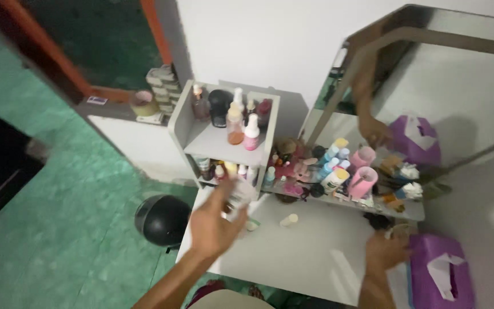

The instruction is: The recorder is organizing various skincare and cosmetic bottles on a small shelf on a vanity.

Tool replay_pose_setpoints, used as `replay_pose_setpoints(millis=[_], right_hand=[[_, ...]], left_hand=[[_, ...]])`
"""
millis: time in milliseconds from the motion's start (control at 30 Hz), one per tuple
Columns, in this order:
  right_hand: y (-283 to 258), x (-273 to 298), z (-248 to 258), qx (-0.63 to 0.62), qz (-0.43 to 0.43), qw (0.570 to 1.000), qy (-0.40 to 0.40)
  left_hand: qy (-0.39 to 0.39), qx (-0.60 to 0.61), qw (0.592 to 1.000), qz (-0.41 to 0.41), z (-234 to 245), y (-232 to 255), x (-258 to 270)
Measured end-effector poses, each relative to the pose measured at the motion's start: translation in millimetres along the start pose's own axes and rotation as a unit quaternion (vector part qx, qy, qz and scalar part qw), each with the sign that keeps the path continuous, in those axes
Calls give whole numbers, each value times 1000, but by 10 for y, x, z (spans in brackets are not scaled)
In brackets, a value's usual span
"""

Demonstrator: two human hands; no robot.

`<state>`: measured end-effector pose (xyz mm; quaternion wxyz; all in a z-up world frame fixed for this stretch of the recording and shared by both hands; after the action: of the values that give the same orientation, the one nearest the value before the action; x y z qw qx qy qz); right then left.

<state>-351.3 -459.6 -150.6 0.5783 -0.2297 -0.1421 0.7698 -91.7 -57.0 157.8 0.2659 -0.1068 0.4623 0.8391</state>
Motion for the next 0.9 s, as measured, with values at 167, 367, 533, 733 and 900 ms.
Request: replay_pose_setpoints(millis=[167, 367, 533, 733, 900], right_hand=[[1037, -458, 116, 148, 39, 985, 85], [1128, -684, -291, 180, 73, 979, 61], [1086, -632, -103, 188, 64, 979, 37], [703, -541, 119, 119, 72, 990, 27], [502, -506, 235, 72, 46, 996, 37]], left_hand=[[-127, 9, 991, 36, -393, 74, 428], [-265, 40, 963, -31, -787, -134, 886], [-351, 19, 936, -24, -1086, -414, 1093], [-420, -94, 901, 60, -1379, -628, 1175], [-408, -99, 907, 19, -1621, -830, 1220]])
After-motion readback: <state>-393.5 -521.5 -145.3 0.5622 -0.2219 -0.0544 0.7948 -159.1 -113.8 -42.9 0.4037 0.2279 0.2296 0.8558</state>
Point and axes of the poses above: each hand's wrist, its own x-axis away from the middle knuckle, its own z-axis out of the back of the hand, y = z × x, the point moved 2 cm from there along -x, towards the middle knuckle, and after that the axes turned 7 degrees about y, right-handed, at the moved point
